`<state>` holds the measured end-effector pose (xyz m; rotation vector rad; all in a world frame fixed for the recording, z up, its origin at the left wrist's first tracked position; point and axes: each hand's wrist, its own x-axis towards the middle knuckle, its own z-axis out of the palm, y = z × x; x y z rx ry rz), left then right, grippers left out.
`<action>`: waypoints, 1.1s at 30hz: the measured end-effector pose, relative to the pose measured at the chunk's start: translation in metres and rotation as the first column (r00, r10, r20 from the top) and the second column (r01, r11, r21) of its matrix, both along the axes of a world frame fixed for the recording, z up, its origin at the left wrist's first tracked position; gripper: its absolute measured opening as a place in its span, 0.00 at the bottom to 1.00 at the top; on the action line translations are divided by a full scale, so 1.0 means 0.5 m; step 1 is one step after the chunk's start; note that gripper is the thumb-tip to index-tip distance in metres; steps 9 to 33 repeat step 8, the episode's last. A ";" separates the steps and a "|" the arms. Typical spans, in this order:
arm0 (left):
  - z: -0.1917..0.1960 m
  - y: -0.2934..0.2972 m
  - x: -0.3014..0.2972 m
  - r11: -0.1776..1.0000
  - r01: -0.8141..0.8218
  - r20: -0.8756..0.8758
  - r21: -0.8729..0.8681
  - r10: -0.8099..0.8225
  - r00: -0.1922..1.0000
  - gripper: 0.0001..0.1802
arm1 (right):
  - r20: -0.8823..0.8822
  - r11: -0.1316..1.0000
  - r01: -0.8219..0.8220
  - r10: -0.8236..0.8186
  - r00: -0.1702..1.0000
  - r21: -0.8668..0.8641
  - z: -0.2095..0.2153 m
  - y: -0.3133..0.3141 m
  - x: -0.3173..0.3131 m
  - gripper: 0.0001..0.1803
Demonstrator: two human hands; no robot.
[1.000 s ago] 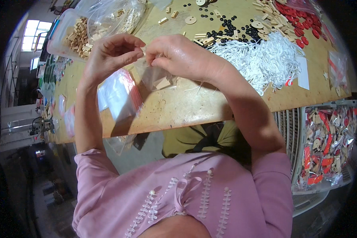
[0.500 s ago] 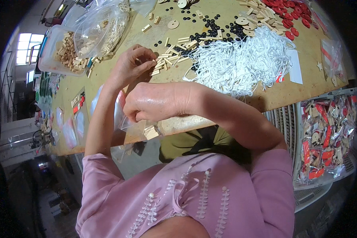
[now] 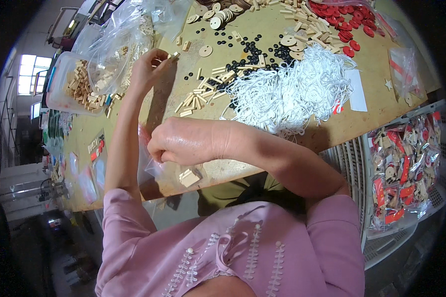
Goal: The person repeatedly picks small wooden pieces, black beads, and white elastic bands from a table and places them into small clear plastic bags. The person also adds red star-shaped pieces to some bags. The person seals each bag after filling it.
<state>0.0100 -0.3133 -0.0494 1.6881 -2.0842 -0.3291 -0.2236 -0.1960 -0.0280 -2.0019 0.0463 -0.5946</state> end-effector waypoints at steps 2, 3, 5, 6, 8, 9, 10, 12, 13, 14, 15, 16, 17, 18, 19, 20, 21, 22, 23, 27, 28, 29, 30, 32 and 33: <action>-0.018 -0.029 0.002 0.999 -0.004 0.121 -0.037 0.008 0.993 0.14 | 0.048 0.998 0.047 -0.046 0.998 -0.034 -0.005 -0.007 -0.001 0.04; -0.025 -0.035 0.009 1.000 -0.012 0.131 -0.028 0.015 0.991 0.14 | 0.081 0.996 0.066 -0.062 0.995 -0.057 -0.010 -0.012 0.003 0.04; -0.026 -0.036 0.012 1.000 -0.021 0.156 0.000 0.020 0.988 0.14 | 0.104 0.989 0.132 -0.125 0.987 -0.063 -0.010 -0.019 0.002 0.04; -0.028 -0.036 0.020 0.993 0.017 -0.075 0.113 -0.009 0.997 0.13 | 0.091 0.983 0.173 -0.168 0.982 -0.053 -0.005 -0.023 -0.002 0.04; -0.041 -0.025 0.063 0.943 0.150 -0.513 0.298 0.025 0.858 0.12 | 0.073 0.965 0.249 -0.244 0.967 -0.078 -0.004 -0.037 -0.007 0.05; -0.041 -0.025 0.063 0.943 0.150 -0.513 0.298 0.025 0.858 0.12 | 0.073 0.965 0.249 -0.244 0.967 -0.078 -0.004 -0.037 -0.007 0.05; -0.041 -0.025 0.063 0.943 0.150 -0.513 0.298 0.025 0.858 0.12 | 0.073 0.965 0.249 -0.244 0.967 -0.078 -0.004 -0.037 -0.007 0.05; -0.041 -0.025 0.063 0.943 0.150 -0.513 0.298 0.025 0.858 0.12 | 0.073 0.965 0.249 -0.244 0.967 -0.078 -0.004 -0.037 -0.007 0.05; -0.041 -0.025 0.063 0.943 0.150 -0.513 0.298 0.025 0.858 0.12 | 0.073 0.965 0.249 -0.244 0.967 -0.078 -0.004 -0.037 -0.007 0.05; -0.041 -0.025 0.063 0.943 0.150 -0.513 0.298 0.025 0.858 0.12 | 0.073 0.965 0.249 -0.244 0.967 -0.078 -0.004 -0.037 -0.007 0.05; -0.041 -0.025 0.063 0.943 0.150 -0.513 0.298 0.025 0.858 0.12 | 0.073 0.965 0.249 -0.244 0.967 -0.078 -0.004 -0.037 -0.007 0.05; -0.041 -0.025 0.063 0.943 0.150 -0.513 0.298 0.025 0.858 0.12 | 0.073 0.965 0.249 -0.244 0.967 -0.078 -0.004 -0.037 -0.007 0.05; -0.041 -0.025 0.063 0.943 0.150 -0.513 0.298 0.025 0.858 0.12 | 0.073 0.965 0.249 -0.244 0.967 -0.078 -0.004 -0.037 -0.007 0.05; -0.041 -0.025 0.063 0.943 0.150 -0.513 0.298 0.025 0.858 0.12 | 0.073 0.965 0.249 -0.244 0.967 -0.078 -0.004 -0.037 -0.007 0.05; -0.041 -0.025 0.063 0.943 0.150 -0.513 0.298 0.025 0.858 0.12 | 0.073 0.965 0.249 -0.244 0.967 -0.078 -0.004 -0.037 -0.007 0.05; -0.041 -0.025 0.063 0.943 0.150 -0.513 0.298 0.025 0.858 0.12 | 0.073 0.965 0.249 -0.244 0.967 -0.078 -0.004 -0.037 -0.007 0.05; -0.041 -0.025 0.063 0.943 0.150 -0.513 0.298 0.025 0.858 0.12 | 0.073 0.965 0.249 -0.244 0.967 -0.078 -0.004 -0.037 -0.007 0.05; -0.041 -0.025 0.063 0.943 0.150 -0.513 0.298 0.025 0.858 0.12 | 0.073 0.965 0.249 -0.244 0.967 -0.078 -0.004 -0.037 -0.007 0.05; -0.041 -0.025 0.063 0.943 0.150 -0.513 0.298 0.025 0.858 0.12 | 0.073 0.965 0.249 -0.244 0.967 -0.078 -0.004 -0.037 -0.007 0.05; -0.041 -0.025 0.063 0.943 0.150 -0.513 0.298 0.025 0.858 0.12 | 0.073 0.965 0.249 -0.244 0.967 -0.078 -0.004 -0.037 -0.007 0.05; -0.041 -0.025 0.063 0.943 0.150 -0.513 0.298 0.025 0.858 0.12 | 0.073 0.965 0.249 -0.244 0.967 -0.078 -0.004 -0.037 -0.007 0.05; -0.041 -0.025 0.063 0.943 0.150 -0.513 0.298 0.025 0.858 0.12 | 0.073 0.965 0.249 -0.244 0.967 -0.078 -0.004 -0.037 -0.007 0.05; -0.041 -0.025 0.063 0.943 0.150 -0.513 0.298 0.025 0.858 0.12 | 0.073 0.965 0.249 -0.244 0.967 -0.078 -0.004 -0.037 -0.007 0.05; -0.041 -0.025 0.063 0.943 0.150 -0.513 0.298 0.025 0.858 0.12 | 0.073 0.965 0.249 -0.244 0.967 -0.078 -0.004 -0.037 -0.007 0.05; -0.041 -0.025 0.063 0.943 0.150 -0.513 0.298 0.025 0.858 0.12 | 0.073 0.965 0.249 -0.244 0.967 -0.078 -0.004 -0.037 -0.007 0.05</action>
